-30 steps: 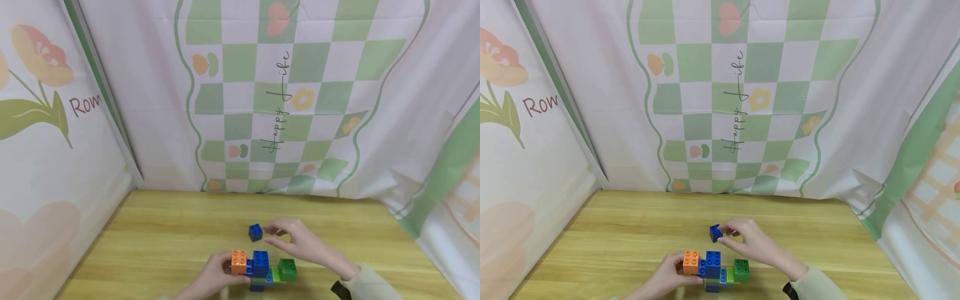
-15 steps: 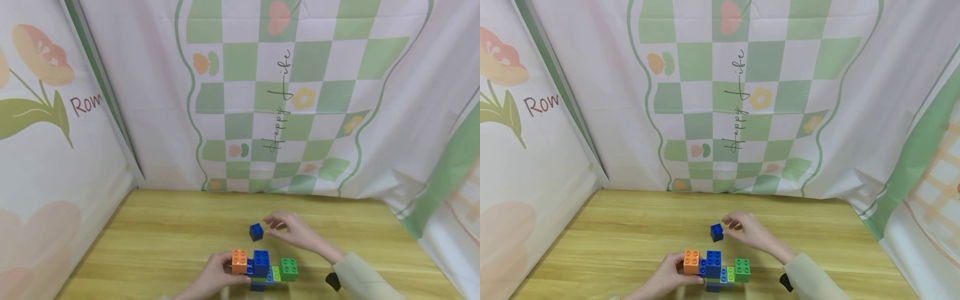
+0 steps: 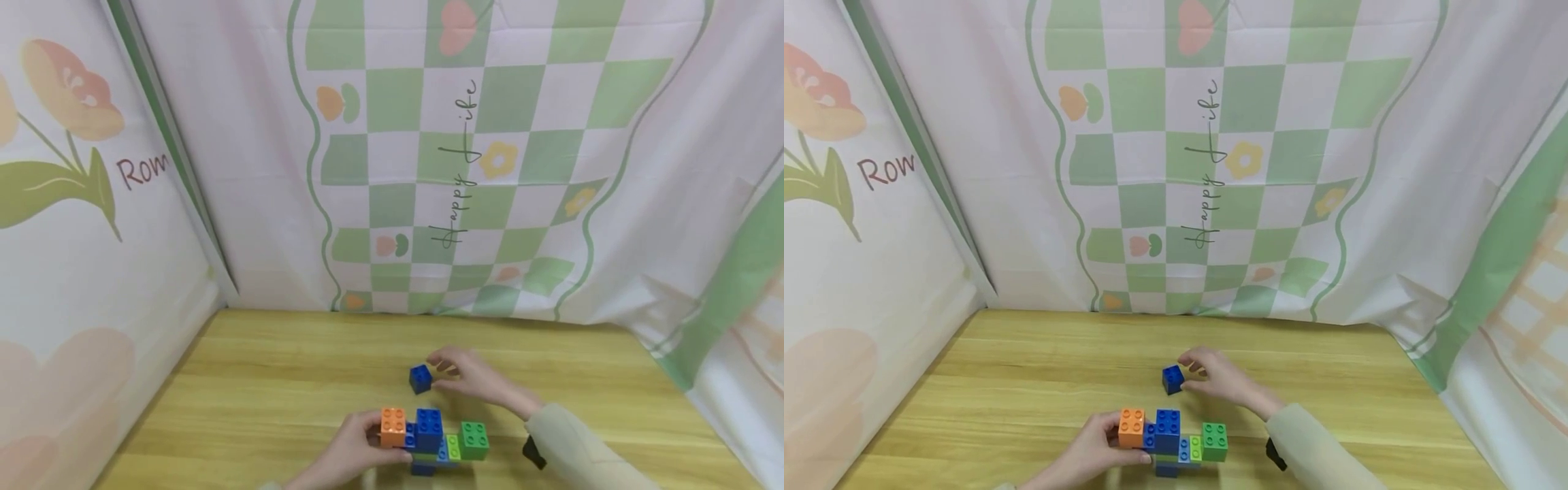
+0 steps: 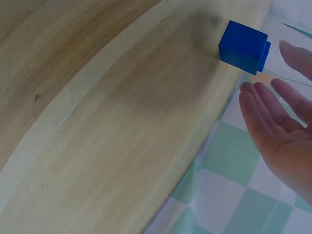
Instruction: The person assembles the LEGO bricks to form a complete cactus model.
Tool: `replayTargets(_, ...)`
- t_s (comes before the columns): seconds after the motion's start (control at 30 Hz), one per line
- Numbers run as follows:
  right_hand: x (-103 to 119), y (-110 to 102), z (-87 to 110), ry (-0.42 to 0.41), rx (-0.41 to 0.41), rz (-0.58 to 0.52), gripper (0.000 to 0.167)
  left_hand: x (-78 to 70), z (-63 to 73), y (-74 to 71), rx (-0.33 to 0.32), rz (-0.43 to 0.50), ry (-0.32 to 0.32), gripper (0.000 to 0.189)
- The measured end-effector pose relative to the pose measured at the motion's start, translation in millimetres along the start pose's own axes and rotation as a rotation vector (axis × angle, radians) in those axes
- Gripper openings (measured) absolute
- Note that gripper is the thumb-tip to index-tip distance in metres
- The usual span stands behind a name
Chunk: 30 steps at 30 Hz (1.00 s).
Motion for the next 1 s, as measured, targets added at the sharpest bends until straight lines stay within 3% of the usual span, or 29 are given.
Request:
replayTargets(0.37, -9, 10, -8.8, 0.044, 0.017, -0.007, 0.043, 0.2, -1.2, 1.8, 0.006, 0.01, 0.012, 0.043)
replayTargets(0.57, -10, 14, -11.9, 0.009, 0.027, 0.024, 0.042, 0.8, -2.0, 2.0, -0.004, 0.016, -0.001, 0.04)
replayTargets(1.0, -12, 15, -15.6, 0.044, 0.013, -0.014, 0.03, 1.8, -2.0, 0.1, -0.013, -0.008, 0.026, 0.042)
Point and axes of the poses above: each hand's wrist, its own z-axis away from the middle knuckle, its own y-axis out of the palm, x = y × z, the point moved 3 cm from there along -z, towards the middle knuckle, and after that the axes turned 3 degrees about x, right-handed, at the moved point
